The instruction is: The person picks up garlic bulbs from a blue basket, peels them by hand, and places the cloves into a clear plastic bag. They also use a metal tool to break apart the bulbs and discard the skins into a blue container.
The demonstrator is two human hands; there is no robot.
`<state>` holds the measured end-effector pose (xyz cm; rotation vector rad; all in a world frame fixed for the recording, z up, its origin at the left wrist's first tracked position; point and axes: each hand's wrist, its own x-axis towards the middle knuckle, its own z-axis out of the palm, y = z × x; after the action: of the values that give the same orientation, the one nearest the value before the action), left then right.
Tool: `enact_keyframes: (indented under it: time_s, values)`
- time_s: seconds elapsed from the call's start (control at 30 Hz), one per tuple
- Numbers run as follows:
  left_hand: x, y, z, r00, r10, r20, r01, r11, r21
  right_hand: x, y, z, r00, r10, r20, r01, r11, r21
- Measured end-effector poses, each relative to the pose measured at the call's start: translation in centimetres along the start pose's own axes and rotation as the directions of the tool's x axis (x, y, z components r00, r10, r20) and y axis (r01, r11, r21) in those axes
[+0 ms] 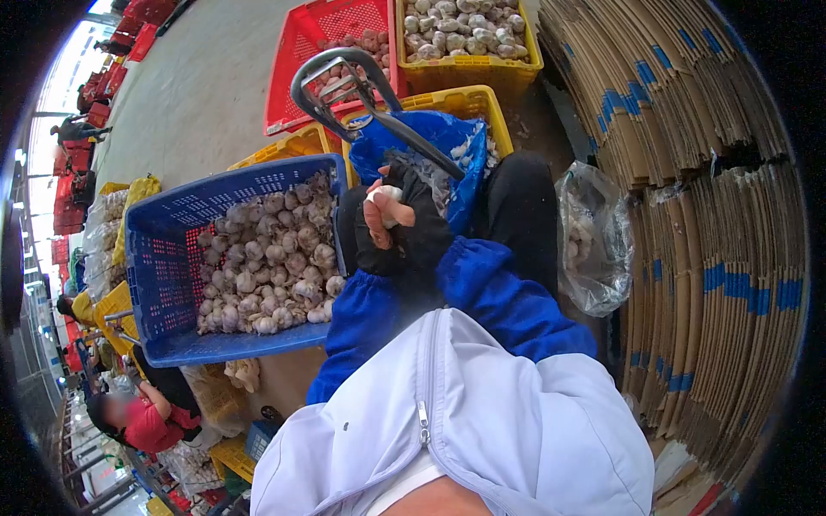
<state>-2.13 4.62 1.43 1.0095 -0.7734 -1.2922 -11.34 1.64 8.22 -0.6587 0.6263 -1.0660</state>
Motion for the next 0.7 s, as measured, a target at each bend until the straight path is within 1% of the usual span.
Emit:
enact_keyframes:
  time_s: [0.03, 0.07, 0.1, 0.13, 0.17, 0.2, 0.23, 0.27, 0.3, 0.33, 0.37, 0.47, 0.5, 0.57, 0.6, 0.63, 0.67, 0.7]
  values:
    - [-0.2, 0.0, 0.2, 1.000, -0.001, -0.004, 0.001, 1.000, 0.009, -0.4, 0.3, 0.0, 0.994, -0.105, 0.017, 0.106, 0.981, -0.164]
    - [-0.5, 0.0, 0.3, 1.000, -0.001, -0.009, 0.001, 1.000, 0.013, -0.8, 0.3, -0.1, 1.000, 0.001, 0.011, -0.001, 0.999, -0.040]
    - [-0.6, 0.1, 0.5, 1.000, -0.006, -0.010, 0.006, 1.000, 0.016, -0.6, 0.6, -0.4, 0.994, -0.110, 0.000, 0.106, 0.963, -0.247]
    - [-0.7, 0.2, 0.5, 1.000, -0.011, -0.011, 0.011, 1.000, 0.011, 0.0, 1.3, -1.1, 0.976, -0.216, 0.014, 0.200, 0.873, -0.445]
    - [-0.8, 0.2, 0.6, 1.000, -0.021, -0.011, 0.021, 1.000, -0.009, 0.6, 2.2, -1.7, 0.995, -0.081, -0.065, 0.049, 0.920, -0.388]
    - [-1.0, 0.4, 0.4, 0.999, -0.038, -0.009, 0.038, 0.998, -0.041, 1.1, 2.3, -1.5, 0.988, 0.061, -0.144, -0.103, 0.945, -0.311]
    - [-1.1, 0.5, 0.3, 0.998, -0.060, -0.004, 0.059, 0.993, -0.098, 1.6, 2.3, -1.4, 0.956, 0.197, -0.218, -0.244, 0.944, -0.220]
    - [-1.1, 0.7, 0.1, 0.996, -0.084, 0.004, 0.084, 0.985, -0.147, 2.0, 1.8, -1.7, 0.859, 0.418, -0.296, -0.452, 0.891, -0.054]
    - [-1.1, 1.2, -0.1, 0.993, -0.117, 0.027, 0.120, 0.961, -0.249, 2.2, 0.6, -0.9, 0.714, 0.618, -0.330, -0.616, 0.778, 0.124]
    - [-1.2, 1.6, -0.3, 0.988, -0.144, 0.049, 0.152, 0.927, -0.342, 1.6, 1.3, -0.5, 0.829, 0.415, -0.374, -0.386, 0.910, 0.153]
    - [-1.3, 2.0, -0.5, 0.983, -0.170, 0.074, 0.185, 0.882, -0.434, 1.6, 1.8, -0.5, 0.865, 0.343, -0.366, -0.321, 0.939, 0.122]
    - [-1.5, 2.8, -0.6, 0.957, -0.240, 0.163, 0.284, 0.660, -0.696, 1.7, 2.5, -0.4, 0.940, 0.107, -0.325, -0.106, 0.994, 0.021]
    - [-1.5, 3.0, -0.5, 0.938, -0.279, 0.203, 0.329, 0.541, -0.774, 1.8, 2.6, -0.5, 0.952, 0.026, -0.306, -0.031, 0.999, -0.012]
    - [-1.7, 4.0, -0.3, 0.889, -0.348, 0.298, 0.387, 0.222, -0.895, 1.9, 2.7, -0.5, 0.958, -0.133, -0.254, 0.118, 0.990, -0.073]
    - [-2.0, 4.5, -0.1, 0.883, -0.355, 0.306, 0.371, 0.132, -0.919, 1.0, 1.7, 0.1, 0.988, -0.043, -0.147, 0.037, 0.999, -0.039]
    - [-2.0, 4.7, 0.0, 0.883, -0.360, 0.302, 0.347, 0.066, -0.935, 0.5, 1.1, 0.2, 0.996, -0.011, -0.092, 0.003, 0.996, -0.085]
    - [-2.2, 5.0, 0.0, 0.889, -0.361, 0.283, 0.316, 0.034, -0.948, 0.0, 0.4, 0.0, 0.999, 0.023, -0.036, -0.027, 0.991, -0.132]
    - [-2.4, 5.0, 0.0, 0.919, -0.325, 0.221, 0.280, 0.146, -0.949, -0.3, 0.0, -0.5, 0.998, 0.058, 0.022, -0.053, 0.982, -0.183]
